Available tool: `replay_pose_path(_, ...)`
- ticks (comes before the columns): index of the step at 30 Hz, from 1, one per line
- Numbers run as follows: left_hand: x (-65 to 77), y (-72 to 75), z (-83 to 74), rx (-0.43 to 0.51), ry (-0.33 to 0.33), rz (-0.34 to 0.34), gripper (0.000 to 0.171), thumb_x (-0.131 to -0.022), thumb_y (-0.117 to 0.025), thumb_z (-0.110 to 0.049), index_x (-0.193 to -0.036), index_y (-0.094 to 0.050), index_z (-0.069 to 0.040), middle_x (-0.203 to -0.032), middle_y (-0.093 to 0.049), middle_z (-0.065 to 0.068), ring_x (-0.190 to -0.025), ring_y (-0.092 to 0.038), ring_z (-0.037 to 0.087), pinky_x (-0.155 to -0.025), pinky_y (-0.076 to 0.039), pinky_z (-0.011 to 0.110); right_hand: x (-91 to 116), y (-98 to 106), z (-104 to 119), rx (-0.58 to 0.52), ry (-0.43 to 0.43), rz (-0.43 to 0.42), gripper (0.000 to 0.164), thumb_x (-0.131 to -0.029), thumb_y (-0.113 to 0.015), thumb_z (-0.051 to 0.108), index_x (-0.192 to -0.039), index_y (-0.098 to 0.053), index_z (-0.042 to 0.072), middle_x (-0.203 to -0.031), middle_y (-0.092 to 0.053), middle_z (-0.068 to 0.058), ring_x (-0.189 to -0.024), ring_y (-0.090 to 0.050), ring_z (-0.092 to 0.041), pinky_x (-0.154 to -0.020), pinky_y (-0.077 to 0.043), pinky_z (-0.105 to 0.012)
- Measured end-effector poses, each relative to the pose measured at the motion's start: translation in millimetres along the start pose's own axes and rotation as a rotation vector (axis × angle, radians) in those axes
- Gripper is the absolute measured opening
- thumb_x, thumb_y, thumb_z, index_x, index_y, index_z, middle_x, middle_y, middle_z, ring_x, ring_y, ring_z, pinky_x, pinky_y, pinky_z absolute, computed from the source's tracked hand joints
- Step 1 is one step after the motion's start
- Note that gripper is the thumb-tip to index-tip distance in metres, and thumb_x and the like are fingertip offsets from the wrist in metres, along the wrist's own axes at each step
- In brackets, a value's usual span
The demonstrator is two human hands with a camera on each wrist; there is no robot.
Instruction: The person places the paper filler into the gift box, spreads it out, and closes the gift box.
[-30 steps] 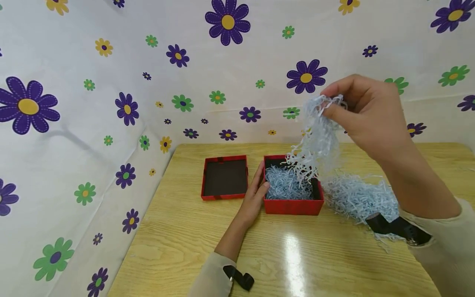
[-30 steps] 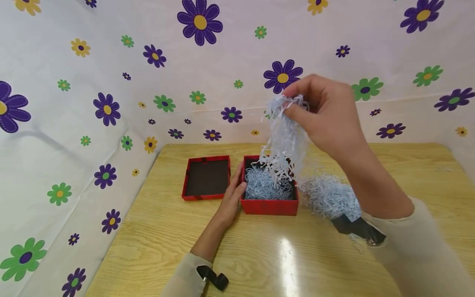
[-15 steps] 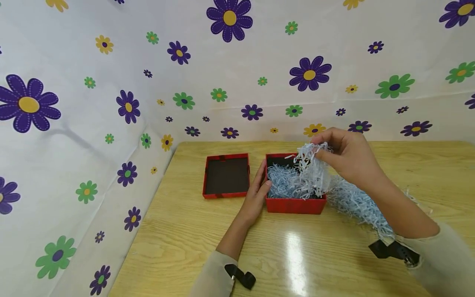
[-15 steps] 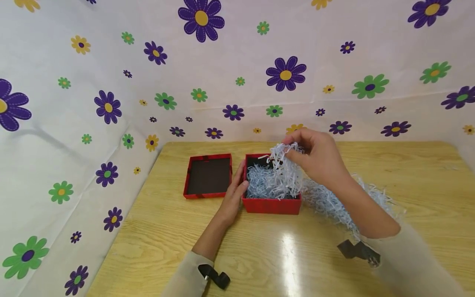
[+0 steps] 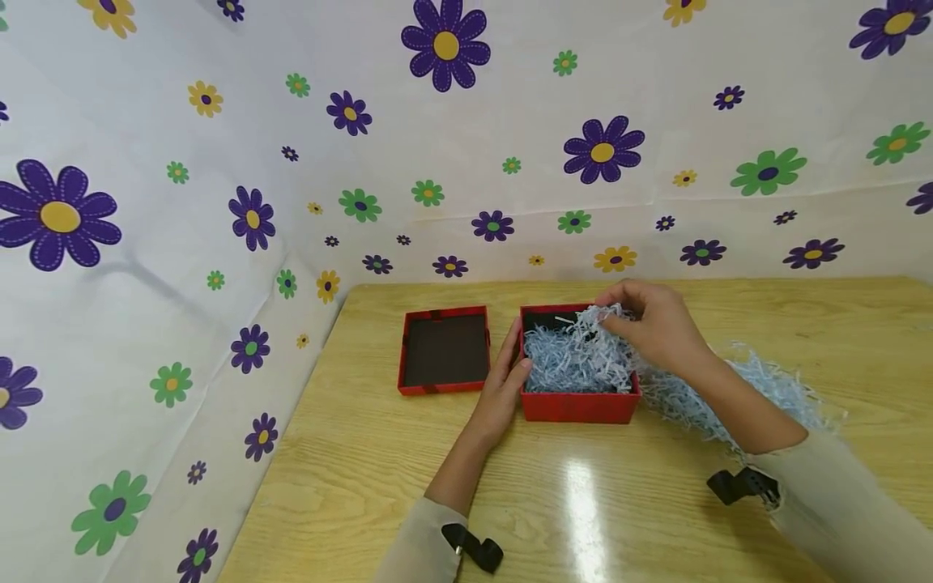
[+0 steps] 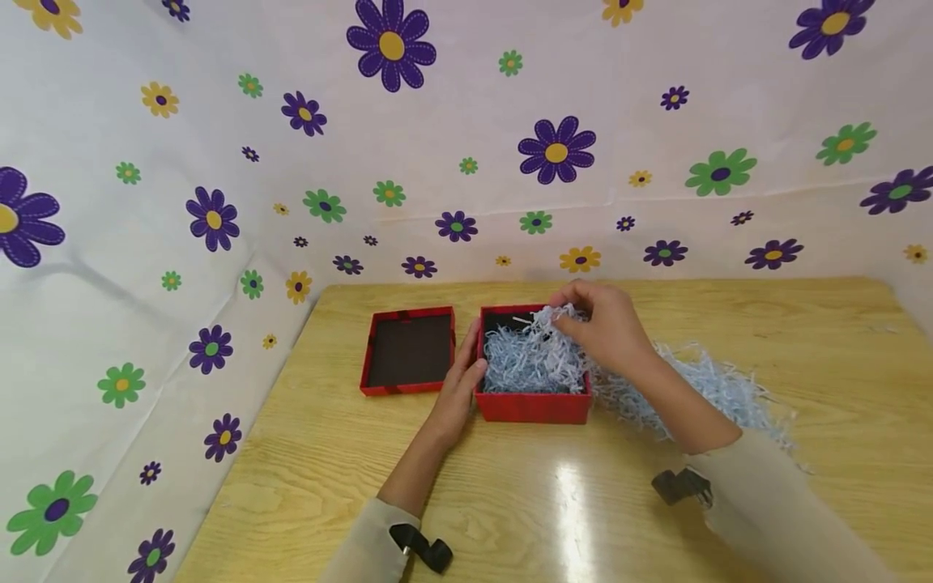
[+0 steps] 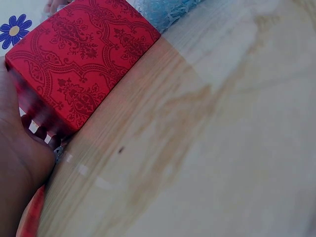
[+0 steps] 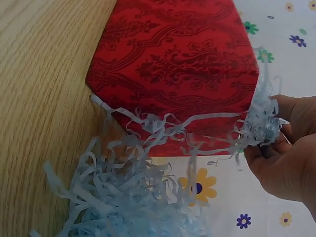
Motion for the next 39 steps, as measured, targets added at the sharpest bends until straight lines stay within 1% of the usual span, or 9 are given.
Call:
replay_pose_path(3,0.6,-1.8,-0.8,0.011,0.005,0.010,0.065,-0.113,-0.042,-0.026,-0.171,-0.013,-0.036,-0.175,-0.013,-0.018,-0.162,-0.011,0.013,-0.130,-0.015,0.053,-2.0,1.2,-2.4,0.005,-0.013,0.007,0.021,-0.098,-0.076,0.013,-0.118,-0.074,0.006,-0.114,-0.075,-0.013,-0.094,-0.062,-0.027,-0.077,-0.049,-0.021)
replay_pose_path(8,0.5,-3.0,-3.4,0.013,0.015,0.016,0.066,-0.113,-0.042,-0.031,-0.171,-0.012,-0.035,-0.174,-0.012,-0.019,-0.162,-0.011,0.012,-0.129,-0.016,0.054,-3.0,11.8,0.4,-0.030,-0.023,0.038,0.029,-0.099,-0.077,0.018,-0.124,-0.072,0.006,-0.123,-0.073,-0.015,-0.115,-0.067,-0.034,-0.087,-0.048,-0.012)
replay_pose_path(10,0.1,-2.7,-4.5,0.008,0.013,0.014,0.066,-0.113,-0.042,-0.031,-0.172,-0.012,-0.034,-0.175,-0.012,-0.018,-0.162,-0.011,0.014,-0.129,-0.016,0.055,-3.1,17.4,3.9,-0.061,-0.024,0.044,0.031,-0.099,-0.076,0.020,-0.127,-0.071,0.006,-0.125,-0.072,-0.015,-0.117,-0.067,-0.034,-0.085,-0.047,-0.008)
replay_pose_path(15,0.3,-2.0,-5.0,-0.005,0.025,0.001,0.064,-0.113,-0.042,-0.029,-0.170,-0.014,-0.041,-0.174,-0.014,-0.018,-0.161,-0.013,0.012,-0.130,-0.016,0.053,-2.4,23.1,14.3,-0.125,-0.010,0.072,0.028,-0.103,-0.071,0.020,-0.126,-0.072,0.005,-0.120,-0.073,-0.014,-0.106,-0.068,-0.029,-0.085,-0.054,-0.012)
replay_pose_path(18,0.7,-1.6,-3.7,0.000,0.024,0.002,0.065,-0.113,-0.042,-0.029,-0.170,-0.014,-0.040,-0.174,-0.014,-0.018,-0.161,-0.012,0.012,-0.130,-0.015,0.053,-0.6,18.5,19.1,-0.147,0.003,0.137,0.022,-0.104,-0.069,0.019,-0.121,-0.074,0.005,-0.114,-0.073,-0.012,-0.099,-0.068,-0.031,-0.082,-0.059,-0.021)
replay_pose_path(21,1.2,-1.2,-2.3,0.009,0.023,0.004,0.065,-0.113,-0.042,-0.028,-0.171,-0.014,-0.039,-0.174,-0.014,-0.018,-0.161,-0.012,0.012,-0.130,-0.015,0.051,0.9,7.6,21.3,-0.192,0.005,0.241,0.017,-0.104,-0.069,0.014,-0.117,-0.075,0.004,-0.112,-0.074,-0.014,-0.100,-0.070,-0.034,-0.085,-0.061,-0.028)
replay_pose_path(25,0.8,-0.4,-1.5,0.023,0.019,0.012,0.064,-0.114,-0.041,-0.028,-0.170,-0.013,-0.039,-0.175,-0.012,-0.017,-0.162,-0.013,0.014,-0.130,-0.017,0.049,0.1,-12.5,20.3,-0.229,-0.015,0.386,0.017,-0.104,-0.067,0.008,-0.117,-0.074,0.000,-0.114,-0.074,-0.018,-0.102,-0.072,-0.032,-0.089,-0.062,-0.031)
replay_pose_path(33,1.1,3.1,-1.6,0.031,0.026,0.017,0.063,-0.115,-0.039,-0.028,-0.170,-0.013,-0.041,-0.175,-0.010,-0.017,-0.162,-0.011,0.015,-0.130,-0.018,0.050,-15.9,-44.5,18.6,-0.015,-0.058,0.516,0.017,-0.105,-0.062,0.010,-0.106,-0.074,-0.002,-0.089,-0.071,-0.007,-0.079,-0.064,-0.020,-0.074,-0.054,-0.034)
replay_pose_path(39,1.0,0.3,-4.3,0.061,0.015,0.028,0.066,-0.114,-0.038,-0.019,-0.172,-0.008,-0.029,-0.177,-0.006,-0.008,-0.163,-0.007,0.019,-0.130,-0.013,0.051,-30.5,-61.3,11.1,0.100,-0.121,0.573,0.018,-0.100,-0.062,0.009,-0.092,-0.075,0.000,-0.076,-0.060,-0.003,-0.068,-0.052,-0.017,-0.069,-0.044,-0.033)
Point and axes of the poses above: each hand's wrist, its own x-axis away from the middle knuckle, its own y-axis out of the back of the hand, z = x × y, the point moved 2 cm from there along -x, towards the middle knuckle
